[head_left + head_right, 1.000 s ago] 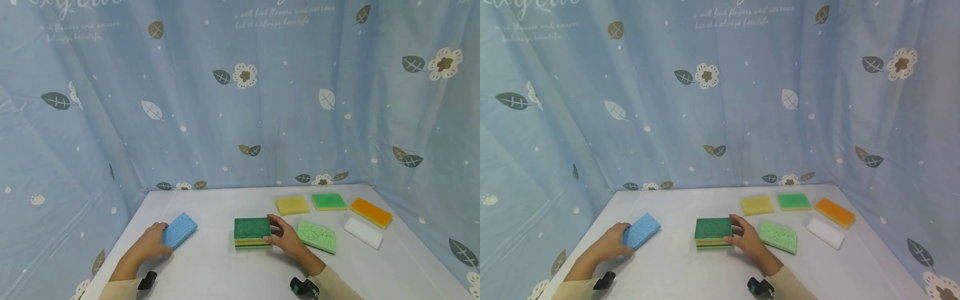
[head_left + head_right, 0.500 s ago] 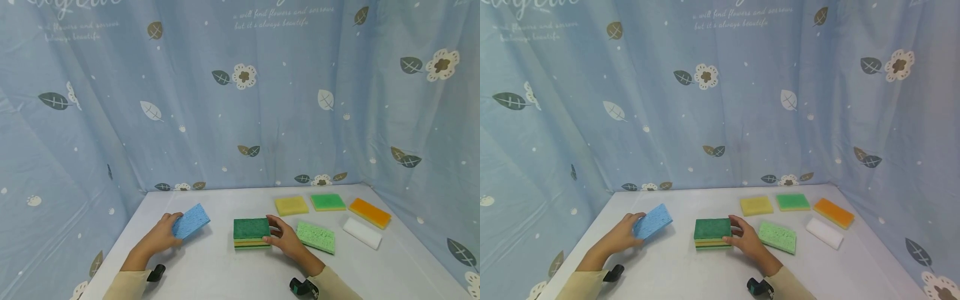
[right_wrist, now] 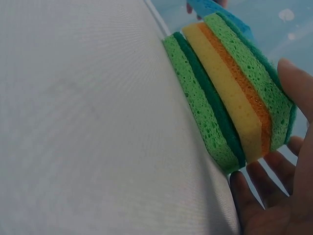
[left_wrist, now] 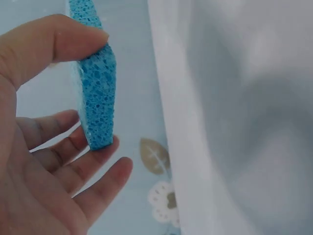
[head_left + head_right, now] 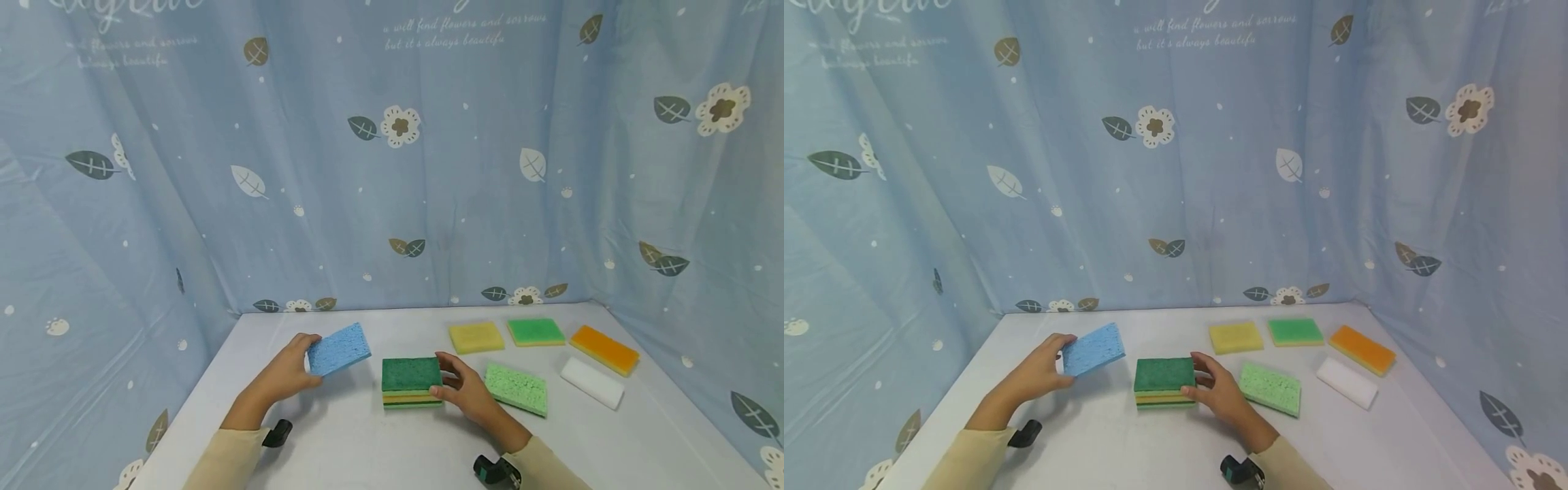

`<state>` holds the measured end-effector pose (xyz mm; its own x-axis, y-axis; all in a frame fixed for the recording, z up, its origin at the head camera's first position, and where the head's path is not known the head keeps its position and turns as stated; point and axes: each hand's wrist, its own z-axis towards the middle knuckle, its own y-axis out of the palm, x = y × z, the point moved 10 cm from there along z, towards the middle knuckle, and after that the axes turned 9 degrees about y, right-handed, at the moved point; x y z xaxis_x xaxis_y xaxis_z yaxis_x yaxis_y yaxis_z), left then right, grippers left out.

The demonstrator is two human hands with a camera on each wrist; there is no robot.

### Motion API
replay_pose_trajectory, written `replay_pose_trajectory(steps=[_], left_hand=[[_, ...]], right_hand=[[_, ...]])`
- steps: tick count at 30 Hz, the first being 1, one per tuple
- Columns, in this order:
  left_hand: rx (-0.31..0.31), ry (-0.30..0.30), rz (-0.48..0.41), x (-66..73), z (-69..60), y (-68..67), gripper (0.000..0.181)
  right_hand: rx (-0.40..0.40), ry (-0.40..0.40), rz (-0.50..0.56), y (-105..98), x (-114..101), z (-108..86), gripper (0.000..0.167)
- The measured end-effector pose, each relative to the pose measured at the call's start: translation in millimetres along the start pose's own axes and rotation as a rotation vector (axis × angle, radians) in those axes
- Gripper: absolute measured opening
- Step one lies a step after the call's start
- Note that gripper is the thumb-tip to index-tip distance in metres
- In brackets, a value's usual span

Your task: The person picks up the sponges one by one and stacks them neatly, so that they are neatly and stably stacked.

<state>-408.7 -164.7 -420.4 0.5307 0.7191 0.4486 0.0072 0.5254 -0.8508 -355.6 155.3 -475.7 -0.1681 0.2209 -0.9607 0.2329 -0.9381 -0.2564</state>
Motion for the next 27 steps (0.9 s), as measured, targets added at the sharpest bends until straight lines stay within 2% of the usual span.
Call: replay_pose_trajectory(steps=[3,9,16,22,27], left_hand=[[-0.01,0.015,-0.014,8.5,5.9,6.4,0.08],[-0.065,0.056,-0.028,23.4,14.2,23.2,0.079],[-0.111,0.18,-0.092,57.2,22.9,32.0,0.075],[-0.16,0.266,-0.117,81.9,29.9,42.4,0.072],[-0.19,0.289,-0.112,92.1,33.4,50.8,0.07]], right_hand=[[0.011,-0.014,0.004,-2,13,4.8,0.072],[0.012,-0.041,0.015,-2,18,5.5,0.072],[0.014,-0.024,0.018,-3,19,5.8,0.07],[0.009,-0.035,0.025,-1,3,0.8,0.068],[-0.012,-0.047,0.02,1,-15,-4.9,0.068]])
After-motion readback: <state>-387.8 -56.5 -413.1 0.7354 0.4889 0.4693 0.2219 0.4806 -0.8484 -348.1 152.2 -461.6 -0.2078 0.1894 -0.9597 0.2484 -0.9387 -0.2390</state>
